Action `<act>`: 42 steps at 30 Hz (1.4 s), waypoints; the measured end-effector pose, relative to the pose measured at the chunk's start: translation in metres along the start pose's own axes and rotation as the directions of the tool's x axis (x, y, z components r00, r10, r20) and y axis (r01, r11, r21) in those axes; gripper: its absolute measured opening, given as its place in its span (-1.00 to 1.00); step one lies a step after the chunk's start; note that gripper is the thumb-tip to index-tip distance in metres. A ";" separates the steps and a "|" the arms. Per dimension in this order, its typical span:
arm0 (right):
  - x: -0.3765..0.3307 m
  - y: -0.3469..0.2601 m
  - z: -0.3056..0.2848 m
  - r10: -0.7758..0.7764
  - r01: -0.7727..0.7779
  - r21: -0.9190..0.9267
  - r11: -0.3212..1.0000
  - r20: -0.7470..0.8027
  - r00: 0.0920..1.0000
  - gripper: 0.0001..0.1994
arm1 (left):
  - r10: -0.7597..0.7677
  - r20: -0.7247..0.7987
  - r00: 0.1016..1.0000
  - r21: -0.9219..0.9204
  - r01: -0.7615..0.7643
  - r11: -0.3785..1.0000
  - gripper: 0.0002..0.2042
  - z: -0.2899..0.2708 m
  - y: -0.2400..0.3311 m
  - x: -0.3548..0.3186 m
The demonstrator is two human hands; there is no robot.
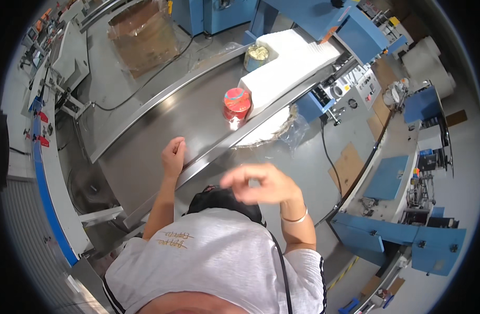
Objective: Loading stacks of paper napkins from a conveyor belt into a packaging machine.
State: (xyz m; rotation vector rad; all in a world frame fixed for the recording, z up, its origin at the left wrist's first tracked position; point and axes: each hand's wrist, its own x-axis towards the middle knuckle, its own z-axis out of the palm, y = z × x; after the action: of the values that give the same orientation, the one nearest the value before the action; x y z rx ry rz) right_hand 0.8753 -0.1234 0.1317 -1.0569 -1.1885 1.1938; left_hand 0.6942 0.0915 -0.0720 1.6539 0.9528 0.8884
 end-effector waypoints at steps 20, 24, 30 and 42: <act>0.086 0.116 -0.180 -0.372 -0.020 -0.998 0.056 -0.039 0.927 -0.68 | 0.329 0.203 0.922 0.477 -0.387 0.790 -0.24 0.134 0.076 0.083; 0.076 0.119 -0.197 -0.385 0.047 -0.989 0.139 -0.011 0.923 -0.61 | 0.304 0.322 0.896 0.483 -0.432 0.762 -0.19 0.168 0.080 0.090; 0.075 0.123 -0.206 -0.348 0.057 -0.989 0.134 0.007 0.937 -0.53 | 0.298 0.158 0.941 0.513 -0.336 0.790 -0.21 0.170 0.067 0.097; 0.075 0.134 -0.206 -0.403 0.065 -0.993 0.098 0.020 0.915 -0.55 | 0.233 0.019 0.972 0.675 -0.184 0.714 -0.21 0.137 0.059 0.139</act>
State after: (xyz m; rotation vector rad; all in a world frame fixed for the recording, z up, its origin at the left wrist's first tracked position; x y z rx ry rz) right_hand 1.0660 -0.0318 -0.0139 -1.8094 -1.8887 -0.2846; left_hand 0.8846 0.1514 -0.0322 2.4097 1.2469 0.7907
